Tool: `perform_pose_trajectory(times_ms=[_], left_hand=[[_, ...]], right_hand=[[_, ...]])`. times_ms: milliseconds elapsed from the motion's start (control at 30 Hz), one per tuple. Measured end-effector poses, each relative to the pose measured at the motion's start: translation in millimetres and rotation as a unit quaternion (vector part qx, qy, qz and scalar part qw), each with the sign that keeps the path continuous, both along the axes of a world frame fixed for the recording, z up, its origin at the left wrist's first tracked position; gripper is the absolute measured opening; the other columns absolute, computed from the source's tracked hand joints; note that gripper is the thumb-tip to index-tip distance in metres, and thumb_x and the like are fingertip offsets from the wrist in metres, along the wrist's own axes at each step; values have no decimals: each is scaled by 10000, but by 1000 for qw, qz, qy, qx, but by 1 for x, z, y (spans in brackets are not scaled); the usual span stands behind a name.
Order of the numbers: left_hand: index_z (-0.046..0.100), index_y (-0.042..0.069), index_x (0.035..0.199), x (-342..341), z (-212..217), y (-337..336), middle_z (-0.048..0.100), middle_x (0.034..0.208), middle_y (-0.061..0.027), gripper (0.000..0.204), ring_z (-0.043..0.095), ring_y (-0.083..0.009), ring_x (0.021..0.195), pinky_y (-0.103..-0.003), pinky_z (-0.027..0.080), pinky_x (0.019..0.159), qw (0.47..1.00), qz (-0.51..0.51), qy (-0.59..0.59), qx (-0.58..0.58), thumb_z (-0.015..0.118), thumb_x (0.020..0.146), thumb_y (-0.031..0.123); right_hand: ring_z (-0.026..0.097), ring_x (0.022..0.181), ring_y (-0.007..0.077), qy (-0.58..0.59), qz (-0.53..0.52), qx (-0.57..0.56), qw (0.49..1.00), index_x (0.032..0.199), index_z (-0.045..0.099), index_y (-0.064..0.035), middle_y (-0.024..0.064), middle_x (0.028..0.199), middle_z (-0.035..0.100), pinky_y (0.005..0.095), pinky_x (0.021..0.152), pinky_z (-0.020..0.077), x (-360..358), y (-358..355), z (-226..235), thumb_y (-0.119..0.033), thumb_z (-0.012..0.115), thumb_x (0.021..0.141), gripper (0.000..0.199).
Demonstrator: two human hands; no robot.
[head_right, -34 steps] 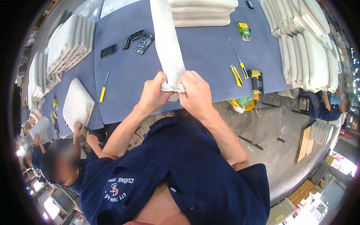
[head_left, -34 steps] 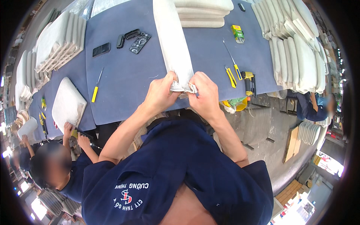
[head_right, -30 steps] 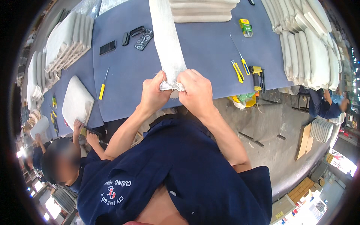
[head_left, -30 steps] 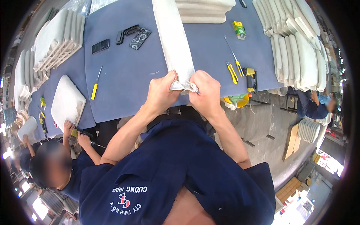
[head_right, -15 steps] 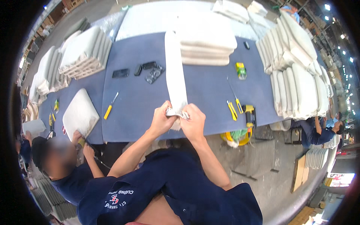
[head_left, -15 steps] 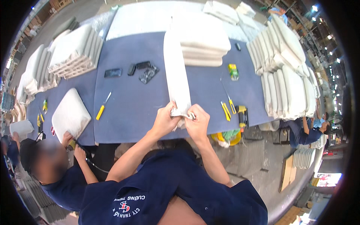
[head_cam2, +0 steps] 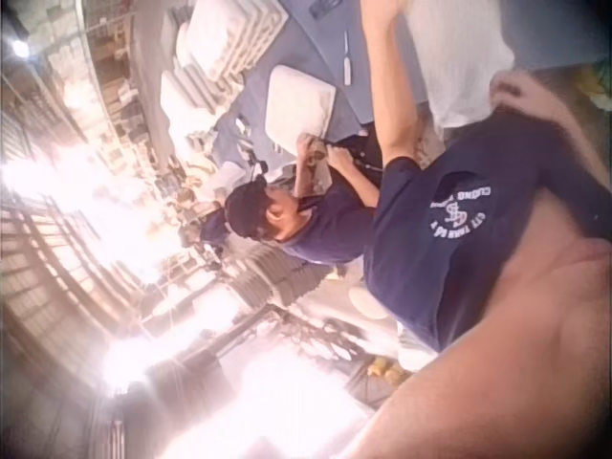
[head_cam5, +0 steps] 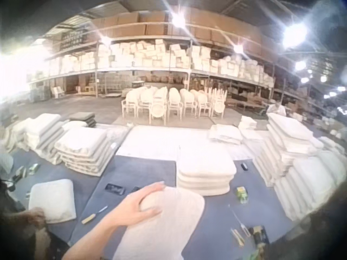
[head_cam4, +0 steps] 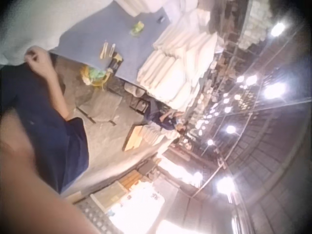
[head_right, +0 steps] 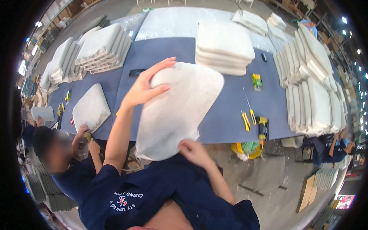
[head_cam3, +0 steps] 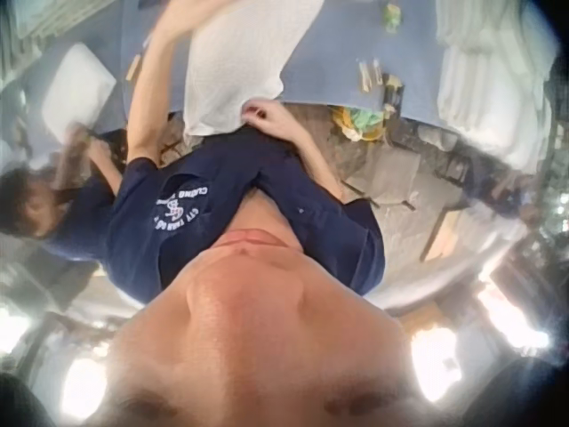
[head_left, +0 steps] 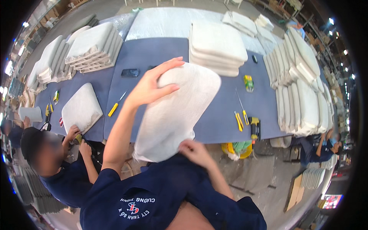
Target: The person covers foam cushions with white fabric, smoothing and tucking the material around edges, then uses a staple gun to secure the fabric to the cushion base. The person handles multiple cushions one at a time, flipping and adjusting them on a work table.
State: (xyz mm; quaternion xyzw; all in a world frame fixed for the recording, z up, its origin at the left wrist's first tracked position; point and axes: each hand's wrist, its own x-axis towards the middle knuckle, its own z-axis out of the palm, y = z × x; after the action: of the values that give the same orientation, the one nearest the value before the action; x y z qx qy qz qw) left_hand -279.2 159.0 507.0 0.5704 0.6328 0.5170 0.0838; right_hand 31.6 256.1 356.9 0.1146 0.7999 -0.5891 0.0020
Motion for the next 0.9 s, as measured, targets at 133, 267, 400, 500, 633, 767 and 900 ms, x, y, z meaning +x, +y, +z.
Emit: perform_pose_trajectory(times_ms=[133,267,400,500,633,767,900], left_hand=[[662,-1,1409,44,1,-47,700,1396,-167,467,652,-289,1304,-368,464,1126,993,117,4,-15,721,991,200],[764,-20,1171,44,-33,-49,774,1084,-102,374,685,-199,1019,-333,515,921,921,345,-173,52,579,1095,295],[720,1,1101,17,-65,-66,710,976,-59,446,637,-169,924,-328,484,905,904,371,-191,93,466,1126,367],[634,31,1264,9,-61,-63,691,923,-63,357,661,-165,896,-323,512,881,904,333,-240,114,463,1134,316],[616,53,1223,-4,-59,-35,693,908,-75,282,676,-168,866,-342,546,833,904,315,-256,138,462,1136,272],[648,47,1058,-15,-51,17,699,914,-99,351,691,-207,884,-357,561,850,919,203,-273,197,503,1112,362],[680,20,931,-34,-40,141,752,1028,-150,467,694,-245,949,-392,546,923,946,172,-227,156,488,1091,415]], right_hand=[[635,782,87,33,-272,15,962,1061,732,2,25,822,675,285,699,526,40,69,-77,-168,681,1059,177],[655,916,108,72,-380,-110,916,1232,639,-22,39,1058,693,274,817,537,78,126,-92,-150,705,1064,221],[663,1032,127,114,-317,-81,938,1550,448,-58,65,1303,667,300,871,550,59,151,-82,-114,842,940,728],[669,1088,159,54,-222,-100,968,1523,483,-49,65,1317,673,341,908,559,33,161,-45,-144,925,856,806],[704,1041,227,66,-219,-49,972,1371,608,-45,82,1200,721,367,911,566,32,183,-47,-213,999,730,769],[746,1024,355,-1,-139,152,978,1325,669,-61,144,1172,757,434,919,580,68,199,28,-288,1047,577,868],[741,1032,417,67,-40,236,969,1640,436,-80,193,1154,770,455,886,582,104,192,94,-471,995,666,1189]])
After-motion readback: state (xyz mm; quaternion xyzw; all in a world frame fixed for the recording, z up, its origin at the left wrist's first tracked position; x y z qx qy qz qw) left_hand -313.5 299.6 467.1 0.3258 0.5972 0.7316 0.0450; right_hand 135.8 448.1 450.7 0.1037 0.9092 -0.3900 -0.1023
